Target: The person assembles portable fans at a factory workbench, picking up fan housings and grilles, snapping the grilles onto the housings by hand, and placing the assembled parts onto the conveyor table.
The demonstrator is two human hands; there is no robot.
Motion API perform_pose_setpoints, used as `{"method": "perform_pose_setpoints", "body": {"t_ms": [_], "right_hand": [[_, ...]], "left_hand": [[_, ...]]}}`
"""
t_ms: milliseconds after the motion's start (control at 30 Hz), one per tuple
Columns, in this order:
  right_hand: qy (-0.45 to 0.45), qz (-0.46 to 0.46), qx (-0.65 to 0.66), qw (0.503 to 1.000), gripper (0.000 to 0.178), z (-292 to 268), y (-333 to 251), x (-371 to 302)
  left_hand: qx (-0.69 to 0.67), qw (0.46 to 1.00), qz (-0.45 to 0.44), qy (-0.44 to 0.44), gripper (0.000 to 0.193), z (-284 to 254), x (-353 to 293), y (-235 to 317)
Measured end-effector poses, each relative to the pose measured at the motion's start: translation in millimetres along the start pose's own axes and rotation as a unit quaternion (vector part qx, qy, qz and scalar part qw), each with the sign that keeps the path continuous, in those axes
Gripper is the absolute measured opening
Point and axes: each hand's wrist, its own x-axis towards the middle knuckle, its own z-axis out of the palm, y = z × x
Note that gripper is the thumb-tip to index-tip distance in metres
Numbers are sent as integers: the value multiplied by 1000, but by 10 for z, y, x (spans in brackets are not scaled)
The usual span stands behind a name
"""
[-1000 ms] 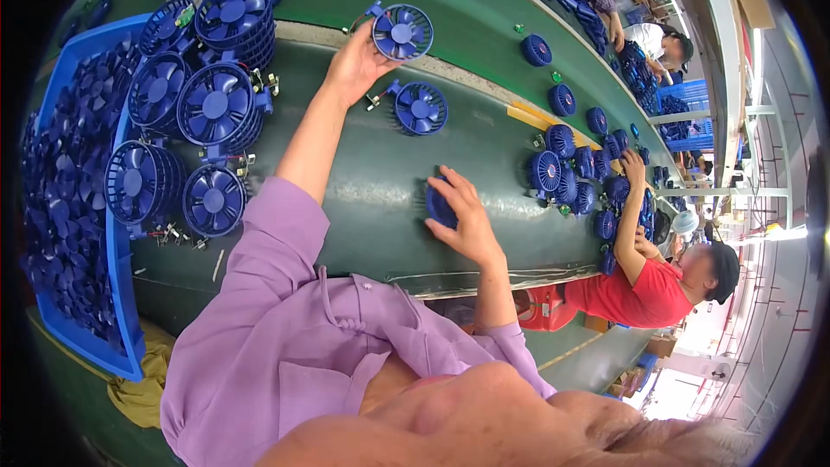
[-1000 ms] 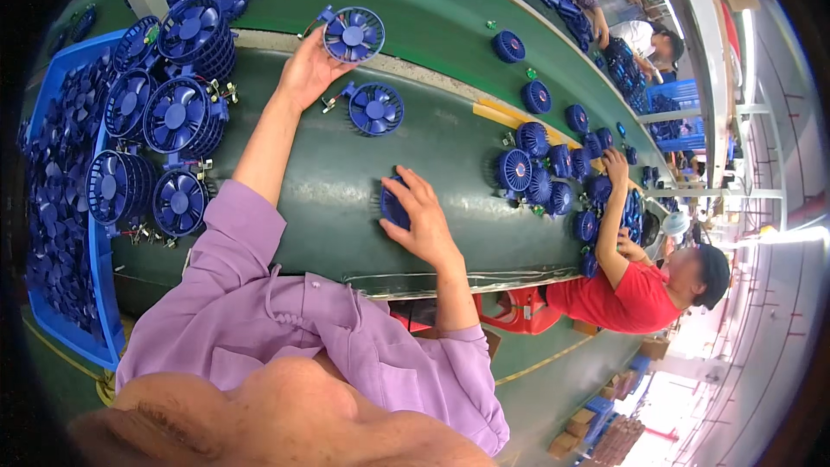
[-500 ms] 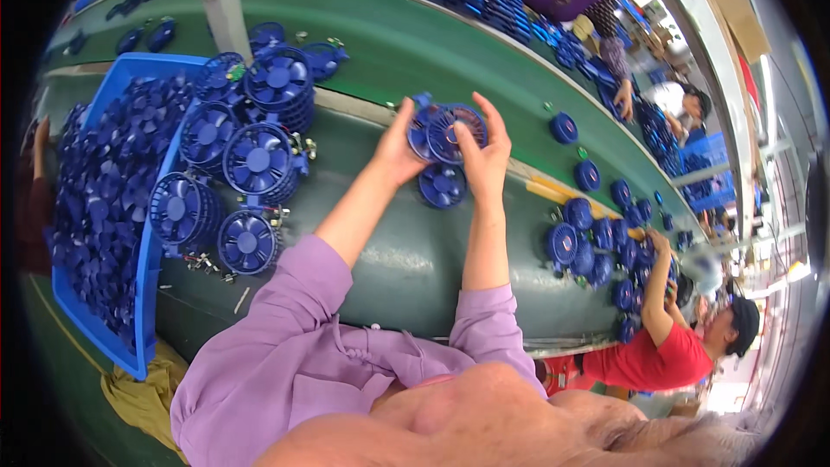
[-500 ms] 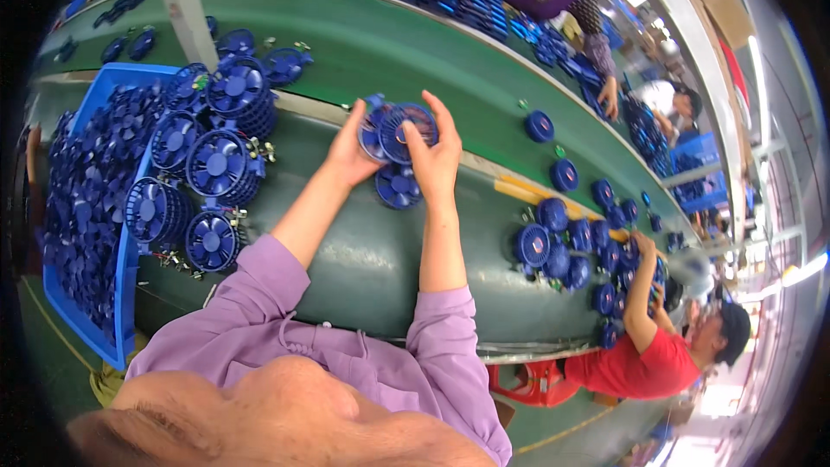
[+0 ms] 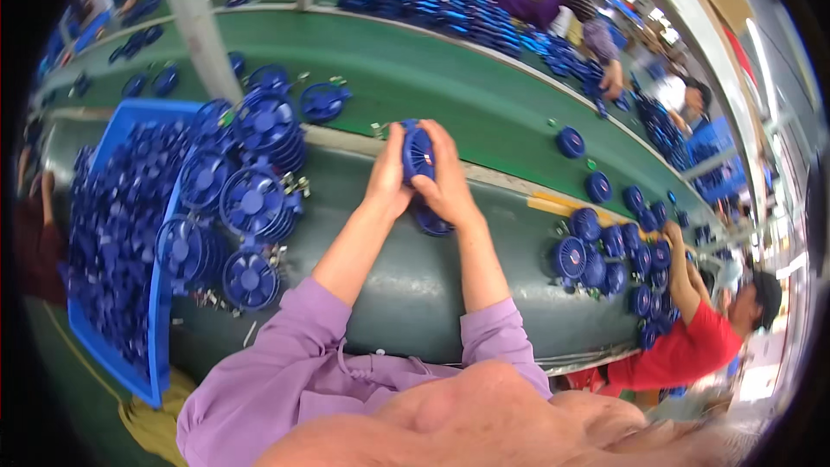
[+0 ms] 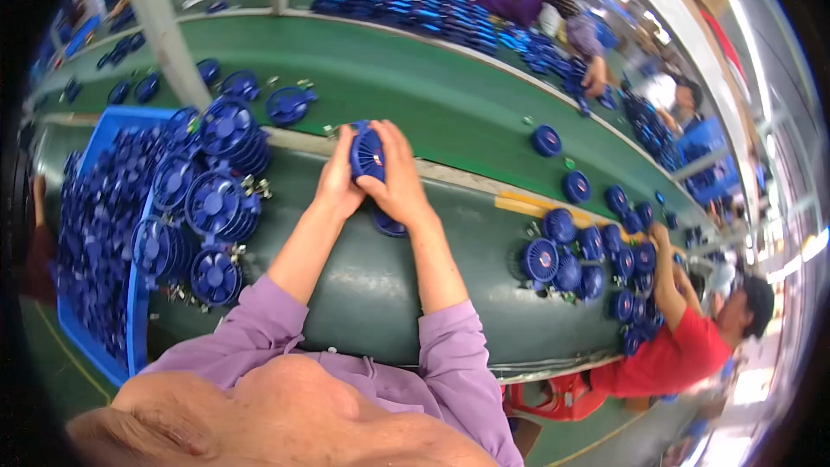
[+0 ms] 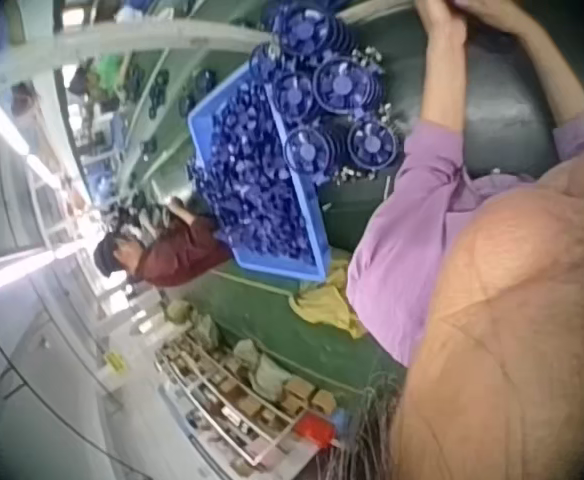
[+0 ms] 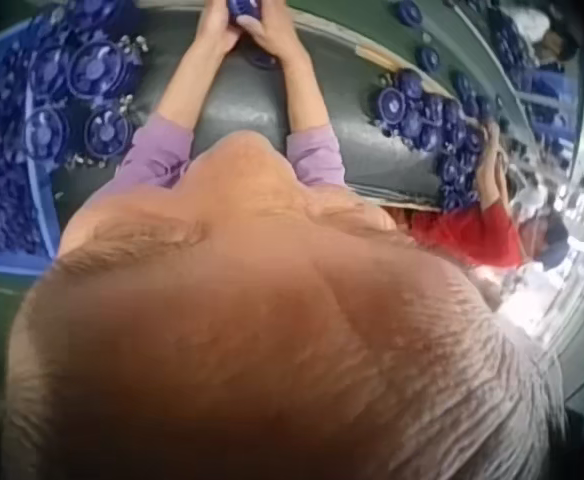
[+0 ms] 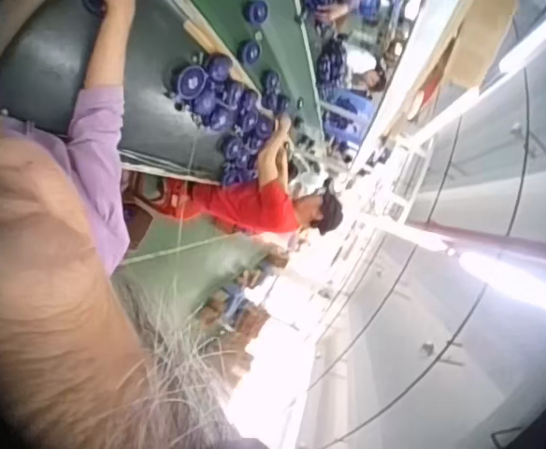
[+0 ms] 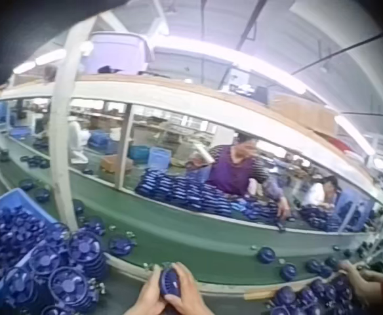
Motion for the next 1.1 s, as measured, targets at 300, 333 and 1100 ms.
{"method": "perform_pose_setpoints", "body": {"t_ms": [300,333,1100], "right_hand": [[77,62,154,983,66,172,-129,-4],[82,60,153,983,66,181,-127,-5],[224,185,-238,927,67,-397,1095,-352]], "left_hand": [[334,874,348,47,43,102,-75,-114],[338,869,359,39,43,97,-78,-111],[276,940,82,-185,33,327,-286,237]]}}
